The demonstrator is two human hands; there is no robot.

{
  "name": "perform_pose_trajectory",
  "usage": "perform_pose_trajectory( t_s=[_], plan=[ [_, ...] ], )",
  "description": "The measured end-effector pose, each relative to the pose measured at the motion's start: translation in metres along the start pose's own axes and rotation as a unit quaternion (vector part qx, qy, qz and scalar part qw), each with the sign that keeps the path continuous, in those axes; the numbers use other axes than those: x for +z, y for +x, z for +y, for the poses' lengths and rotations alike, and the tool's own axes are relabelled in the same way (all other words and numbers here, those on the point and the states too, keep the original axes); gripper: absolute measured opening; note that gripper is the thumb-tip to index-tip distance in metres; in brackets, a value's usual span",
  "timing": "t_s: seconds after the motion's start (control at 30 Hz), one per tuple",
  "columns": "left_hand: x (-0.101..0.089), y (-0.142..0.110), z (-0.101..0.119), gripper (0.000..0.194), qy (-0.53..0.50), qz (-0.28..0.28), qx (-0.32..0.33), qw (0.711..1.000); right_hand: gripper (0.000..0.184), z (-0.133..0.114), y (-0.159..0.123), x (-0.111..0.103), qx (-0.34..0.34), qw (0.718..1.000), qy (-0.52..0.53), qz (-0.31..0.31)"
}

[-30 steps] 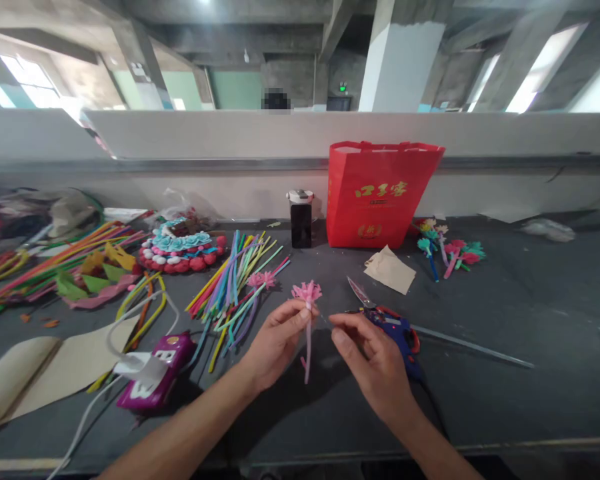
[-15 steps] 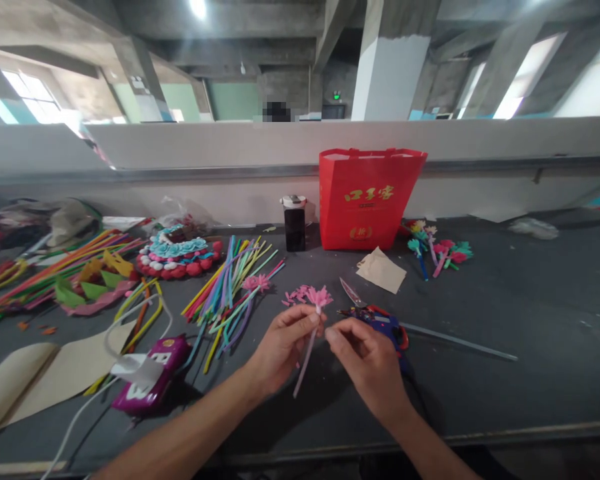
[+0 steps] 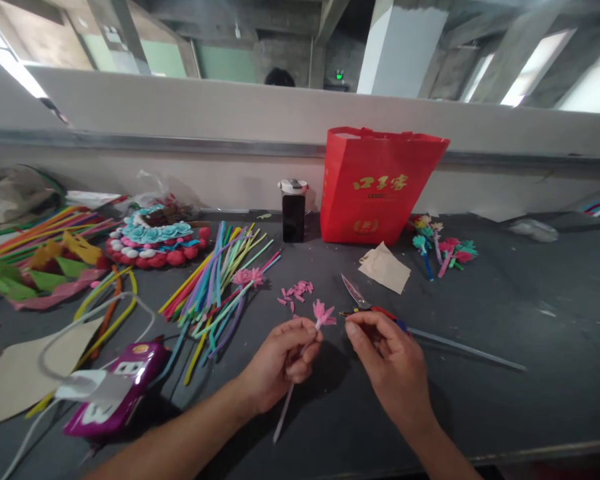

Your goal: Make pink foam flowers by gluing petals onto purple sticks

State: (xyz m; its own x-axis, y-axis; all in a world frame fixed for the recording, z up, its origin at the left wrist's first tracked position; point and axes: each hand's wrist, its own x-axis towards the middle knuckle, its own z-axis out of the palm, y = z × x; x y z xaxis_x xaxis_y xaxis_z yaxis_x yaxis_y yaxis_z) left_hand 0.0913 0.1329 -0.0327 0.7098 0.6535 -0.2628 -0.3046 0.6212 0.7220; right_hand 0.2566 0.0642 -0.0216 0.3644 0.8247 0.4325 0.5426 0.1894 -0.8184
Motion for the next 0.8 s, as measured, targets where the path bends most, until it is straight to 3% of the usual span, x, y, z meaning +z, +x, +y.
perform_pose_trajectory(
  t_s=[0.23,0.4,0.5,0.6,0.7,0.8],
  plan=[
    [-0.002,-0.001,0.001,0.010,-0.023,-0.011,-0.025,0.999,0.014,0.001,0.000,0.003,-0.022,0.999,-0.043,-0.017],
    [-0.006,0.000,0.002,0.016,-0.035,-0.006,-0.003,0.999,0.024,0.010,0.006,-0.027,-0.031,0.985,-0.168,0.026],
    [-0.008,0.001,0.004,0.016,-0.055,-0.001,0.029,0.998,0.038,0.031,0.005,-0.053,0.025,0.969,-0.242,-0.028],
    [-0.008,0.001,0.004,0.017,-0.079,-0.007,0.041,0.996,0.044,0.056,-0.002,-0.072,0.134,0.940,-0.305,-0.067],
    [-0.007,0.001,0.003,0.017,-0.095,-0.018,0.039,0.995,0.048,0.073,-0.009,-0.079,0.218,0.919,-0.316,-0.095],
    [-0.007,0.001,0.002,0.017,-0.094,-0.021,0.037,0.995,0.053,0.080,-0.013,-0.078,0.237,0.922,-0.285,-0.111]
  ],
)
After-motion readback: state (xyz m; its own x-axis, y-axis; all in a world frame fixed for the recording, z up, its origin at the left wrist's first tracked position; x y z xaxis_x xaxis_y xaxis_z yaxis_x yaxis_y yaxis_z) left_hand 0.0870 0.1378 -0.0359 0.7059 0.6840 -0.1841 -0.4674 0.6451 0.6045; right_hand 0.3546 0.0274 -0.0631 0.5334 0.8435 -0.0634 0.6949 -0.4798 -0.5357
